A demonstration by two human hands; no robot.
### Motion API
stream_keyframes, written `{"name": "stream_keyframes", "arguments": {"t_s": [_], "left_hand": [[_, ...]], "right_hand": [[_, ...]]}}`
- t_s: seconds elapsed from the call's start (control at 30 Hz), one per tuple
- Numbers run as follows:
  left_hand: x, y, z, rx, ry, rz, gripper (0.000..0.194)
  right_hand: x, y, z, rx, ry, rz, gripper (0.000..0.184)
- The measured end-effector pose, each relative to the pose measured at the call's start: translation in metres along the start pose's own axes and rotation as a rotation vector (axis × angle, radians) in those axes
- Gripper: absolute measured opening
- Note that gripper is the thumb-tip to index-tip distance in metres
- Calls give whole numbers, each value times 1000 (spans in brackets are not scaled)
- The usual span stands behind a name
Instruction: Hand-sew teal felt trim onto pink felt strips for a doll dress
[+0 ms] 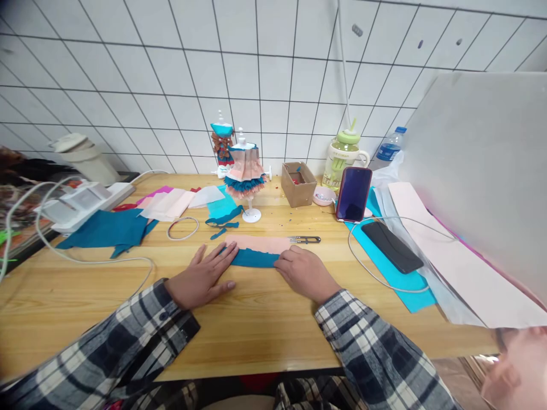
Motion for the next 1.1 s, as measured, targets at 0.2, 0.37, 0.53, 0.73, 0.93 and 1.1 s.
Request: {"name": "stream_keyframes", "arguments": {"t_s": [0.2,0.37,0.53,0.73,0.93,1.1], "left_hand": [[-33,3,-17,144,-10,-364,49],[-30,-1,-26,184,-76,-415,18],[-32,-1,-36,222,-125,-490,19],[-27,-5,-47,203,-271,-505,17],[-20,-7,-57,176,-294,-466,15],[-24,-8,-53,130,-223,-414,19]], "right_hand": [[2,-1,-7,76,-236,-36,16],[4,0,-9,109,-343,-21,13],[3,0,-5,90,-277,4,14],[1,2,-5,66,-318,41,15],[-5,1,6,119,-258,43,36],[4,-1,5,144,-199,73,16]]}}
Point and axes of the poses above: each hand's wrist, its own y-axis away from the middle knuckle, its own x-axis out of the palm, z = x × y, the point moved 6 cm from there along -y, towards the middle knuckle, and after that the axes turned 12 degrees about z, right-handed, at the moved point
